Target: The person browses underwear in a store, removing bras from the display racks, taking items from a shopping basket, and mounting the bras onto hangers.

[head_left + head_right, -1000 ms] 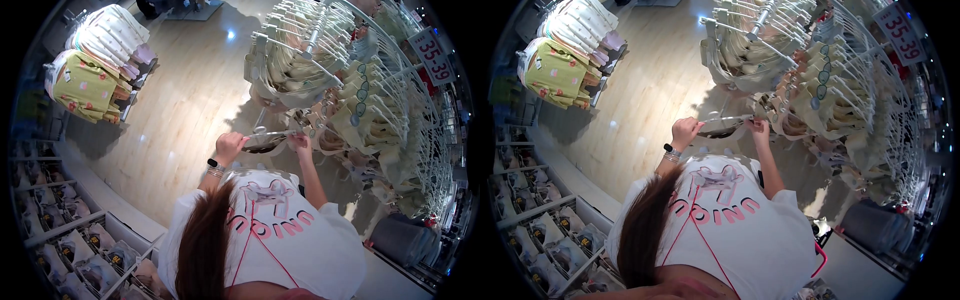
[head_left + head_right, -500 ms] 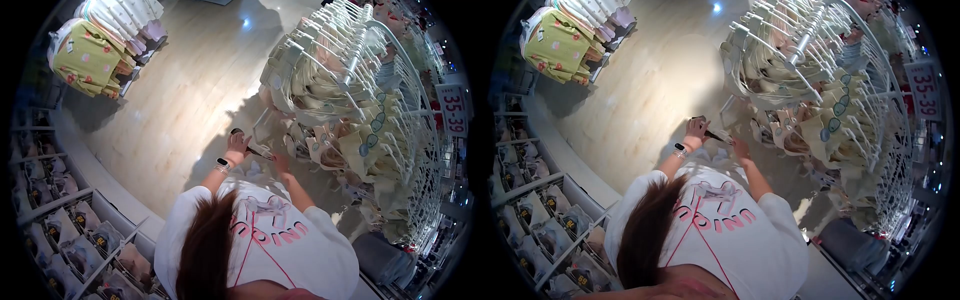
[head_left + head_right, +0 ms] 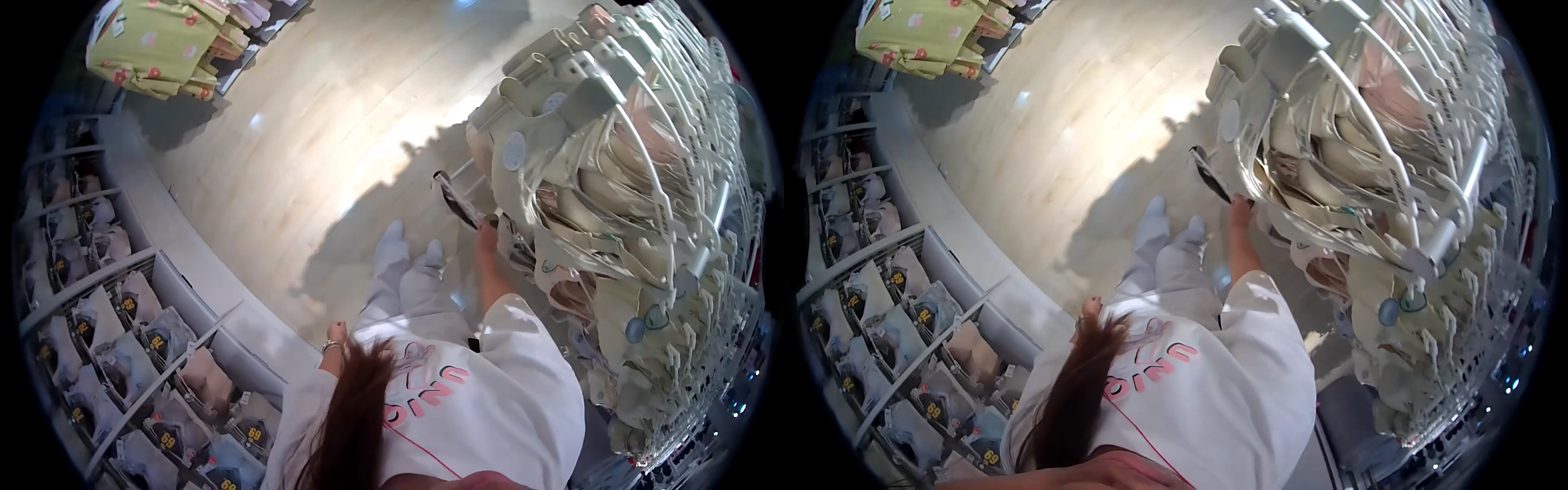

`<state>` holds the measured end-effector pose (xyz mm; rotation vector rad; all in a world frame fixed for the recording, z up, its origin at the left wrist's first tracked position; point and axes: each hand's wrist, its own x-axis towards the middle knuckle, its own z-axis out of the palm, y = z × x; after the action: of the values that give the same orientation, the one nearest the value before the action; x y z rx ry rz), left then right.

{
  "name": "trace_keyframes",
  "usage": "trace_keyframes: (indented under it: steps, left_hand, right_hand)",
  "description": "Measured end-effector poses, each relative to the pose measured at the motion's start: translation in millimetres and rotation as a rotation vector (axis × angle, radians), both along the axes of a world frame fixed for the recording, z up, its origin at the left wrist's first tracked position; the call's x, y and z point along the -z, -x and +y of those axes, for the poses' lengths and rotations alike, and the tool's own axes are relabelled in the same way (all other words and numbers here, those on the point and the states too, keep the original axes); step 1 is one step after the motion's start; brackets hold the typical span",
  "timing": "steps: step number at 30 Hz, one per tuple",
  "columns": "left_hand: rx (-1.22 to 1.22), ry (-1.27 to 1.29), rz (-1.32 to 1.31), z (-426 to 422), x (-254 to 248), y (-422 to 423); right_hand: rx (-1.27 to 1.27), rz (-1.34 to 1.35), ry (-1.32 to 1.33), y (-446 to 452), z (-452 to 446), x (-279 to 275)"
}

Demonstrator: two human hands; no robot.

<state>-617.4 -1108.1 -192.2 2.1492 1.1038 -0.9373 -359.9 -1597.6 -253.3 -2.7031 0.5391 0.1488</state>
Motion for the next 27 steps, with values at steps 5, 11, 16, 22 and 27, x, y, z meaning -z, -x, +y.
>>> trace_keyframes:
  steps: [5, 11, 16, 22, 27]
  left_hand:
    - [0.194, 0.113, 0.009, -22, 10, 30]
    - [-0.029, 0.186, -0.176, -89, 7, -20]
    - [-0.250, 0.481, -0.327, -140, 39, -49]
    - [-0.011, 0.446, -0.254, -176, 10, -64]
    - [0.122, 0.464, -0.242, -168, 26, -90]
  right_hand:
    - [-0.039, -0.273, 0.012, -26, -31, 68]
    - [-0.064, -0.186, 0.146, -52, -50, 105]
    - [0.063, 0.223, -0.050, -88, -78, 108]
    - [0.070, 0.123, 0.269, -82, -55, 68]
    - [-0.038, 0.018, 0.117, 5, 1, -22]
